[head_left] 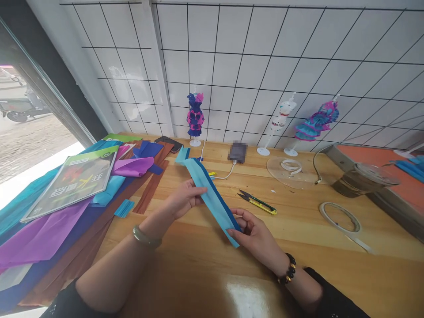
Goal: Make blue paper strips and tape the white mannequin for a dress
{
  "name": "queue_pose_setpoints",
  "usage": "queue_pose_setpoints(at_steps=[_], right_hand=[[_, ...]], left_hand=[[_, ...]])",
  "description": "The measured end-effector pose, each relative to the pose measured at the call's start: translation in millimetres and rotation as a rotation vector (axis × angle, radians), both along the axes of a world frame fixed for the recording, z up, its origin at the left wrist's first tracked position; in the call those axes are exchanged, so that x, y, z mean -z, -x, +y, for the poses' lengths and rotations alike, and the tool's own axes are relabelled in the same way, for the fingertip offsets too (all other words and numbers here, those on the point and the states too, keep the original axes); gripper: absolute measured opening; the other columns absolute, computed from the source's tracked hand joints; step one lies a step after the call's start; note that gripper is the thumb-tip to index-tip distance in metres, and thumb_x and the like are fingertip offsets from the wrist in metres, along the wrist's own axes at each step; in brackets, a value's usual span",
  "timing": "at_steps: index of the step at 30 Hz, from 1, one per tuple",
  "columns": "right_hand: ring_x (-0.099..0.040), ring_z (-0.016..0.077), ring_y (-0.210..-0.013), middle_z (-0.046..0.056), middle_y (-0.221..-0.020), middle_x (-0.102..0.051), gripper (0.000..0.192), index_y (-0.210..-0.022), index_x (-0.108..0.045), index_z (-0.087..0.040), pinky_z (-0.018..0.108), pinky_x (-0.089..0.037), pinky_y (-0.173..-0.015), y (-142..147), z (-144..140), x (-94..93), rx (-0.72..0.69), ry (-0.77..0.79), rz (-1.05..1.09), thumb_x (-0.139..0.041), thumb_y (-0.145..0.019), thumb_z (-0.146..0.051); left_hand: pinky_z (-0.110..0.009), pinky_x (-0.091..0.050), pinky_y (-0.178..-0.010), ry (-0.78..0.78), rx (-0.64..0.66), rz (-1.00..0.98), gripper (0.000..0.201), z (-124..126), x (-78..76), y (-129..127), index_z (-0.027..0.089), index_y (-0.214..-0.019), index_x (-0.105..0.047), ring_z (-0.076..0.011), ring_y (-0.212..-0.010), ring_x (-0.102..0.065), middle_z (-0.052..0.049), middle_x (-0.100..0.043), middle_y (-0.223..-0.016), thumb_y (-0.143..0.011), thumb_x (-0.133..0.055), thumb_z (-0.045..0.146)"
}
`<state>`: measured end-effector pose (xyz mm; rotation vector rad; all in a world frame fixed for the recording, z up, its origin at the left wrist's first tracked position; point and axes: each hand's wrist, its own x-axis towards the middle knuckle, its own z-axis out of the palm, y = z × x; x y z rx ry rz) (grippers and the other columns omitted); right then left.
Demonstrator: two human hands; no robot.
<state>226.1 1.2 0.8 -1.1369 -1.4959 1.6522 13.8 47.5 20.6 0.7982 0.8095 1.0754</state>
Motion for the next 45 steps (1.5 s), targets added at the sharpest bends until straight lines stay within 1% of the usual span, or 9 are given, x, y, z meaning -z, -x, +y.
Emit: queue_pose_setpoints(at_steps=[4,7,18,20,26,33,38,42,45], right_hand=[[-0.051,0.0092,-0.061,-0.003,-0.070,-0.056,0.054,-0.109,-0.044,-0.018,0.023,-0.043,-0.058,-1,0,4.1,0.000,-0.038,0.029,-0.069,-0.066,-0.039],[-0.055,0.0114,-0.072,0.001,-0.082,-0.059,0.054,-0.111,-0.043,-0.019,0.025,-0.046,-0.065,-1,1,8.2,0.009,-0.061,0.054,-0.069,-0.067,-0.036],[-0.057,0.0172,-0.090,0.004,-0.091,-0.061,0.052,-0.114,-0.043,-0.020,0.031,-0.049,-0.076,0,0,5.9,-0.008,-0.105,-0.010,-0.066,-0.070,-0.033],[-0.057,0.0163,-0.088,0.004,-0.093,-0.061,0.051,-0.114,-0.044,-0.020,0.030,-0.049,-0.076,0,0,6.3,-0.004,-0.113,-0.020,-0.066,-0.070,-0.033],[-0.053,0.0102,-0.059,-0.001,-0.079,-0.057,0.052,-0.115,-0.042,-0.018,0.026,-0.046,-0.056,0,3,10.5,0.045,-0.058,-0.021,-0.064,-0.070,-0.031],[-0.055,0.0102,-0.059,0.000,-0.080,-0.059,0.052,-0.115,-0.040,-0.018,0.026,-0.045,-0.057,0,4,10.4,0.065,-0.040,0.019,-0.064,-0.069,-0.029],[-0.055,0.0112,-0.057,-0.003,-0.065,-0.056,0.055,-0.116,-0.041,-0.016,0.026,-0.045,-0.055,1,4,11.4,0.077,-0.052,0.017,-0.065,-0.069,-0.031],[-0.058,0.0135,-0.069,0.002,-0.078,-0.061,0.047,-0.113,-0.046,-0.017,0.028,-0.048,-0.064,-4,7,11.9,0.147,-0.197,-0.014,-0.062,-0.072,-0.034],[-0.059,0.0170,-0.080,0.008,-0.091,-0.063,0.034,-0.109,-0.052,-0.018,0.033,-0.049,-0.072,-17,17,11.5,0.300,-0.480,-0.247,-0.055,-0.078,-0.033]], left_hand=[[-0.031,-0.050,-0.078,0.013,0.082,0.035,0.022,-6,-1.1,-6,0.011,-0.085,-0.064,-0.0180,-0.081,-0.064,-0.010,-0.068,-0.091,-0.063,-0.067,0.008],[-0.032,-0.049,-0.082,-0.005,0.077,0.014,0.023,-5,-1.6,-3,0.012,-0.088,-0.064,-0.0180,-0.085,-0.063,-0.009,-0.068,-0.093,-0.065,-0.067,0.009],[-0.035,-0.050,-0.080,0.045,0.058,0.060,0.022,-10,2.6,-15,0.010,-0.086,-0.066,-0.0215,-0.084,-0.063,-0.011,-0.069,-0.091,-0.068,-0.069,0.022],[-0.034,-0.050,-0.080,0.053,0.021,0.066,0.021,-9,4.6,-15,0.010,-0.084,-0.066,-0.0210,-0.084,-0.063,-0.011,-0.069,-0.090,-0.069,-0.068,0.023],[-0.033,-0.051,-0.077,0.073,-0.127,0.027,0.016,-5,5.6,-13,0.013,-0.083,-0.066,-0.0175,-0.079,-0.062,-0.006,-0.068,-0.084,-0.069,-0.069,0.021],[-0.039,-0.051,-0.079,0.059,0.032,0.112,0.024,-13,8.2,-24,0.013,-0.084,-0.065,-0.0218,-0.083,-0.063,-0.009,-0.068,-0.088,-0.064,-0.073,0.023],[-0.041,-0.050,-0.081,0.082,-0.034,0.119,0.028,-12,13.0,-23,0.012,-0.086,-0.064,-0.0228,-0.085,-0.062,-0.009,-0.068,-0.090,-0.061,-0.074,0.022],[-0.042,-0.050,-0.081,0.071,-0.065,0.091,0.025,-9,12.8,-19,0.012,-0.087,-0.063,-0.0225,-0.086,-0.063,-0.008,-0.068,-0.090,-0.065,-0.071,0.021],[-0.043,-0.051,-0.080,0.067,-0.116,0.063,0.027,-7,11.8,-18,0.013,-0.092,-0.062,-0.0224,-0.086,-0.063,-0.008,-0.068,-0.092,-0.066,-0.070,0.019]])
